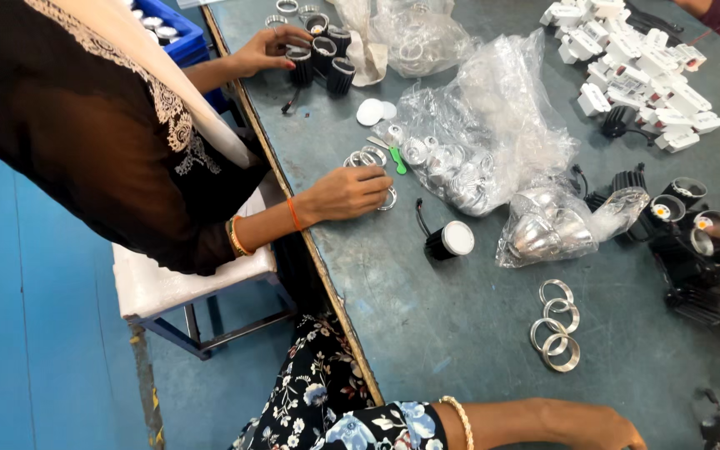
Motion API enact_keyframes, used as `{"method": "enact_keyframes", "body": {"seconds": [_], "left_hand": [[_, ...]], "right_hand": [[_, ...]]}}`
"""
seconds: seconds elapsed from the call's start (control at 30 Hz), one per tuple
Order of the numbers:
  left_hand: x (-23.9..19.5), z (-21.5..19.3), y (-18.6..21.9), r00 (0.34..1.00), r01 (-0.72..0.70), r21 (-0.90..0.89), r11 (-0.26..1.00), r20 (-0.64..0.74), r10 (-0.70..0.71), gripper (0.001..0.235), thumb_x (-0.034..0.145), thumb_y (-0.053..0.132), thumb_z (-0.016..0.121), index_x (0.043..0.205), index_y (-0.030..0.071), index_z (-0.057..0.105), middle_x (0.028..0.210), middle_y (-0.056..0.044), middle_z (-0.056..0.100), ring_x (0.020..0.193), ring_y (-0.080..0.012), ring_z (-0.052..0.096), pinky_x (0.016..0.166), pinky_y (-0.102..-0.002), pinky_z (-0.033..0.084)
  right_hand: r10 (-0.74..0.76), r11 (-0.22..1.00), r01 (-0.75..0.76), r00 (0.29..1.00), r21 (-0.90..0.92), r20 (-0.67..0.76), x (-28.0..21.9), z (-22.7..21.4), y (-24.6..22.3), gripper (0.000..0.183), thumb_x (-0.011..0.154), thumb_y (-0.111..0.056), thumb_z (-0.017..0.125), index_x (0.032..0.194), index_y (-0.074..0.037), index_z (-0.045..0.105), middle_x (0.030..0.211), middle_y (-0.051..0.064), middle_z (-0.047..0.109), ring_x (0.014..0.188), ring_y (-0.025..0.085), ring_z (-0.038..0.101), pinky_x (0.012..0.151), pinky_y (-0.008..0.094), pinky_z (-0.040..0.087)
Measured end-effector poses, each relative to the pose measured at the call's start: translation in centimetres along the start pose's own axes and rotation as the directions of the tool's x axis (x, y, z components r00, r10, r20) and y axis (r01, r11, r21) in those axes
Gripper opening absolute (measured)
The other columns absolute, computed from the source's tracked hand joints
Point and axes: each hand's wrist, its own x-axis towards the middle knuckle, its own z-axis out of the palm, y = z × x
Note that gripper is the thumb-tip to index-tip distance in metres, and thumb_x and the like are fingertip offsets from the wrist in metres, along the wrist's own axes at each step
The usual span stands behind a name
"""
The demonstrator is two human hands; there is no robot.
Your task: The person assembles circular light fixtures by picking up black housing units, inserting silver lens rings and white covers, and pressing the components together by hand at a workstation.
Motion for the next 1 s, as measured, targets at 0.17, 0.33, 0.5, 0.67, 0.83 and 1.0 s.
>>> {"method": "enact_keyframes", "body": {"seconds": [0.17, 0.33, 0.5, 0.67, 0.83, 1.0], "left_hand": [[-0.1, -1.3, 2.5, 0.991, 0.117, 0.009, 0.993, 0.058, -0.117, 0.038, 0.085, 0.038, 0.07, 0.112, 0.012, 0.08, 0.1, -0.015, 0.083, 0.096, -0.0306, 0.079, 0.088, -0.039, 0.06], [-1.1, -2.2, 3.6, 0.999, 0.038, 0.002, 0.999, 0.033, -0.038, 0.043, 0.087, 0.05, 0.069, 0.106, 0.013, 0.08, 0.11, -0.013, 0.081, 0.104, -0.0302, 0.077, 0.094, -0.039, 0.059], [-2.2, -4.4, 5.8, 0.997, 0.065, 0.034, 0.997, 0.042, -0.066, 0.043, 0.087, 0.049, 0.069, 0.107, 0.012, 0.081, 0.111, -0.013, 0.08, 0.107, -0.0323, 0.074, 0.098, -0.041, 0.055], [-2.8, -6.5, 7.2, 0.985, 0.139, -0.041, 0.989, 0.111, -0.134, 0.041, 0.088, 0.046, 0.07, 0.108, 0.01, 0.079, 0.108, -0.014, 0.08, 0.101, -0.0309, 0.076, 0.092, -0.04, 0.058], [-3.3, -8.1, 9.3, 0.978, 0.189, -0.052, 0.981, 0.1, -0.183, 0.039, 0.089, 0.043, 0.072, 0.109, 0.01, 0.079, 0.103, -0.016, 0.079, 0.099, -0.0302, 0.075, 0.089, -0.04, 0.057], [-3.6, -8.8, 10.8, 0.974, 0.211, -0.043, 0.976, 0.088, -0.207, 0.037, 0.089, 0.039, 0.071, 0.109, 0.009, 0.079, 0.101, -0.015, 0.079, 0.095, -0.0283, 0.076, 0.087, -0.039, 0.058]], "right_hand": [[-0.051, 0.998, 0.045, 0.988, -0.044, -0.145, -0.8, 1.0, 1.7, 0.039, 0.098, -0.02, 0.069, 0.135, -0.006, 0.069, 0.117, 0.012, 0.07, 0.095, 0.021, 0.066, 0.075, 0.037, 0.053], [-0.095, 0.858, -0.048, 0.964, -0.512, -0.25, -4.1, 1.6, 2.2, 0.04, 0.098, -0.028, 0.063, 0.128, -0.003, 0.071, 0.118, 0.022, 0.073, 0.105, 0.031, 0.065, 0.087, 0.044, 0.049], [-0.07, 0.961, -0.027, 0.939, -0.276, -0.337, -6.2, 4.7, 4.2, 0.044, 0.089, -0.026, 0.057, 0.127, -0.007, 0.071, 0.121, 0.021, 0.072, 0.113, 0.035, 0.069, 0.096, 0.047, 0.05], [-0.067, 0.914, -0.025, 0.975, -0.404, -0.211, -10.0, 4.7, 5.7, 0.039, 0.109, -0.031, 0.06, 0.112, 0.006, 0.073, 0.11, 0.029, 0.071, 0.102, 0.044, 0.066, 0.087, 0.048, 0.05], [-0.319, 0.946, 0.277, 0.882, -0.168, -0.346, -17.7, 1.1, 3.4, 0.022, 0.096, -0.013, 0.061, 0.115, -0.005, 0.069, 0.091, 0.012, 0.071, 0.072, 0.015, 0.068, 0.063, 0.031, 0.054], [-0.307, 0.911, 0.061, 0.76, -0.407, -0.573, -23.3, -0.8, 1.7, 0.032, 0.103, -0.025, 0.075, 0.091, 0.003, 0.068, 0.077, 0.019, 0.068, 0.065, 0.024, 0.064, 0.062, 0.035, 0.047]]}}
